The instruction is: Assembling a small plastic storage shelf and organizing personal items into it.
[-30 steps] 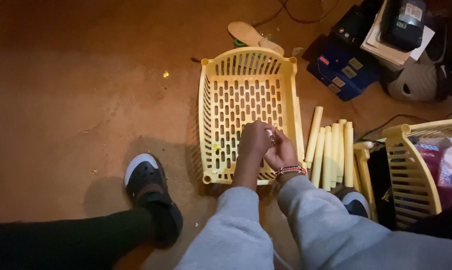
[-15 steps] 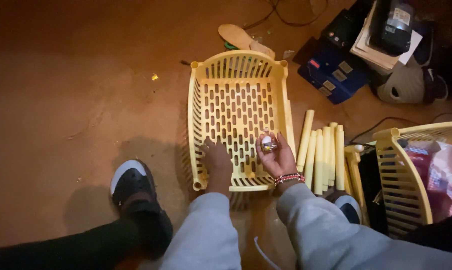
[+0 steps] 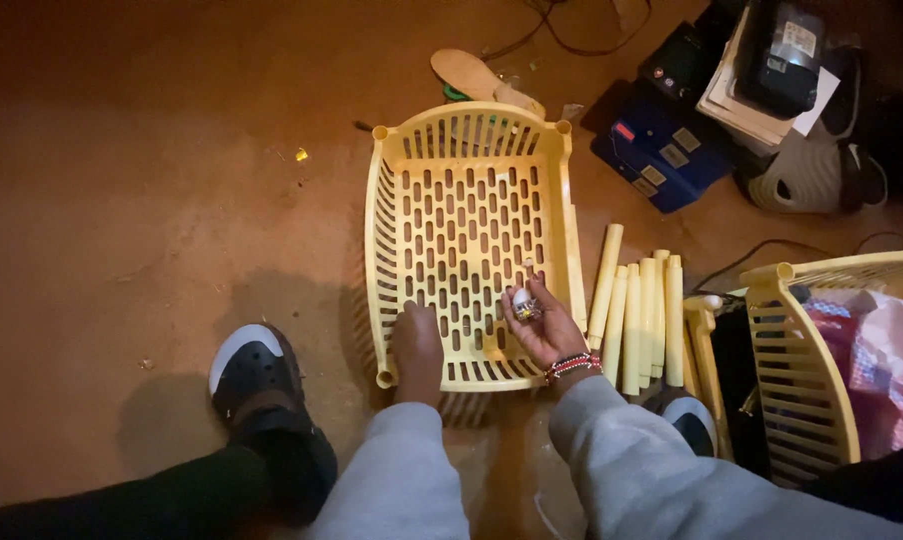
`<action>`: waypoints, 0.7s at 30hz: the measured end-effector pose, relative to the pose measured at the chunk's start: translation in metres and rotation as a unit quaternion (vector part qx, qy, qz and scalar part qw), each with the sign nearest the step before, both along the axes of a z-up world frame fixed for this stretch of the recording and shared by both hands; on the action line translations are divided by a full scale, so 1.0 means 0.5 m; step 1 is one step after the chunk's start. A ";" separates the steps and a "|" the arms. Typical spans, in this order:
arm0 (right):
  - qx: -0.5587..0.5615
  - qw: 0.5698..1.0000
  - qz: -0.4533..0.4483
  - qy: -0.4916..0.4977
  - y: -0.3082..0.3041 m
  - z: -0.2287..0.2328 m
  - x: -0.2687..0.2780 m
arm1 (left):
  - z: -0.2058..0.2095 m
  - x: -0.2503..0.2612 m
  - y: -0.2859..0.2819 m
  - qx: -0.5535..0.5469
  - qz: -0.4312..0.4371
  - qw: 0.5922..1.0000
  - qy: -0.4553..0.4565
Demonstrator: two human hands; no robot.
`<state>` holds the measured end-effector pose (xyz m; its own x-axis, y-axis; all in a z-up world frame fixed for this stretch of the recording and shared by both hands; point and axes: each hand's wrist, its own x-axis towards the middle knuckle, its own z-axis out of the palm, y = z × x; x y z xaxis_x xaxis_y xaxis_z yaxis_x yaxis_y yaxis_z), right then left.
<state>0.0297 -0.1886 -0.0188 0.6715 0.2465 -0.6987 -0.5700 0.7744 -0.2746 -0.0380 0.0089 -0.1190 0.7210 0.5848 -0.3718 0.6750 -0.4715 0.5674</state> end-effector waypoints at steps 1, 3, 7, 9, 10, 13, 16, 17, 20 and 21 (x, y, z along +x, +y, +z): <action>0.000 1.000 0.001 -0.001 -0.003 -0.009 0.000 | 0.029 -0.003 0.000 0.000 0.001 1.000 -0.001; -0.024 0.999 0.023 0.011 -0.009 -0.027 0.000 | 0.087 -0.012 0.000 -0.035 0.021 0.997 -0.063; -0.029 0.998 0.051 0.002 0.001 -0.022 -0.008 | 0.094 0.004 0.001 -0.059 0.058 0.994 -0.071; -0.033 0.998 0.044 0.036 0.002 -0.024 -0.012 | 0.051 0.013 -0.005 0.014 -0.016 0.992 -0.121; -0.032 0.998 0.044 0.035 0.003 -0.029 -0.012 | 0.077 0.039 -0.011 0.014 -0.016 0.992 -0.121; -0.047 0.997 0.047 0.048 0.004 -0.041 -0.010 | 0.151 0.103 -0.037 0.000 -0.072 0.997 0.003; -0.075 0.995 0.046 0.048 -0.008 -0.072 -0.004 | 0.218 0.129 -0.076 -0.143 -0.104 0.983 -0.050; -0.086 0.994 0.037 0.053 -0.022 -0.102 0.005 | 0.241 0.136 -0.091 -0.162 -0.109 0.972 -0.134; 0.042 0.997 0.053 -0.034 -0.063 -0.174 0.017 | 0.271 0.139 -0.128 -0.175 -0.119 0.958 -0.196; 0.181 0.972 0.075 -0.128 -0.077 -0.195 0.023 | 0.274 0.141 -0.140 -0.169 -0.125 0.961 -0.177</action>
